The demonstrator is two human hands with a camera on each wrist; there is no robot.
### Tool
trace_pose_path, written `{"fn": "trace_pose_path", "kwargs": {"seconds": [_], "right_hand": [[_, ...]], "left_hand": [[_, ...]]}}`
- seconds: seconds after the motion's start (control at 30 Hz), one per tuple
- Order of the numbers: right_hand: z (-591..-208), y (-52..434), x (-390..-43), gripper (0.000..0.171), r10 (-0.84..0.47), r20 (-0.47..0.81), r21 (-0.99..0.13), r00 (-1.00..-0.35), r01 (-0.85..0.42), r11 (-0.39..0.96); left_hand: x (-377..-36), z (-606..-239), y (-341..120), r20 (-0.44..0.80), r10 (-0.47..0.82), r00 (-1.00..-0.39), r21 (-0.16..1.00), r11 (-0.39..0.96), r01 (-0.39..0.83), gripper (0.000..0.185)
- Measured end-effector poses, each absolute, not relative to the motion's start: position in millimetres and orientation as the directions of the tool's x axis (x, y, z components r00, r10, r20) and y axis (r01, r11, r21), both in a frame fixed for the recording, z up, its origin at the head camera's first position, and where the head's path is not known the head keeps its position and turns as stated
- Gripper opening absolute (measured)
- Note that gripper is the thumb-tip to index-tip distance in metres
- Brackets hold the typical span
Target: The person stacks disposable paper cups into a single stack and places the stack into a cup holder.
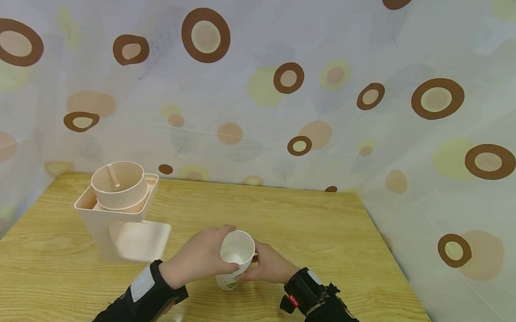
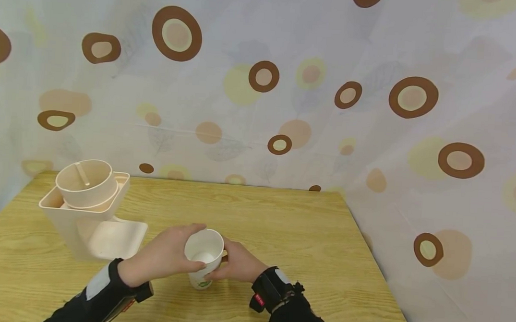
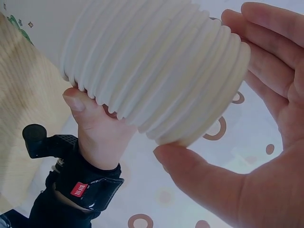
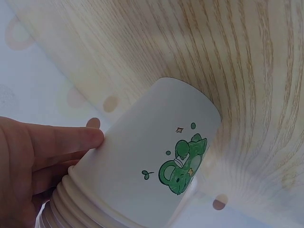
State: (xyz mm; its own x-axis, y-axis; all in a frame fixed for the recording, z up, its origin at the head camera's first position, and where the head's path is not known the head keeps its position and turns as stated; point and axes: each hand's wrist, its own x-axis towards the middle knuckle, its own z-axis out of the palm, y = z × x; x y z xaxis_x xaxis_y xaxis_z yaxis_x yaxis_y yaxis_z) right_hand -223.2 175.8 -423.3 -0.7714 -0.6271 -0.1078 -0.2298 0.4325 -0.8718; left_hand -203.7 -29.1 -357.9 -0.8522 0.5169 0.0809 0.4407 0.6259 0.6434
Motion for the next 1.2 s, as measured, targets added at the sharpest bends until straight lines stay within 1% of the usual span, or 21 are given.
{"fn": "trace_pose_path", "kwargs": {"seconds": [0.53,0.9,1.2], "right_hand": [[-424.0,176.0,-223.5,0.075,-0.622,-0.118,-0.863,-0.774,-0.229,0.450],[-421.8,174.0,-223.3,0.072,-0.611,-0.118,-0.854,-0.783,-0.235,0.465],[-422.4,174.3,-222.8,0.072,-0.608,-0.118,-0.850,-0.786,-0.237,0.471]], "left_hand": [[-203.0,-358.3,-28.9,0.088,0.511,-0.855,0.632,0.635,0.445,0.073],[-204.7,-359.8,-29.8,0.089,0.499,-0.862,0.616,0.653,0.441,0.075],[-203.8,-363.6,-30.4,0.108,0.489,-0.865,0.637,0.634,0.438,0.074]]}}
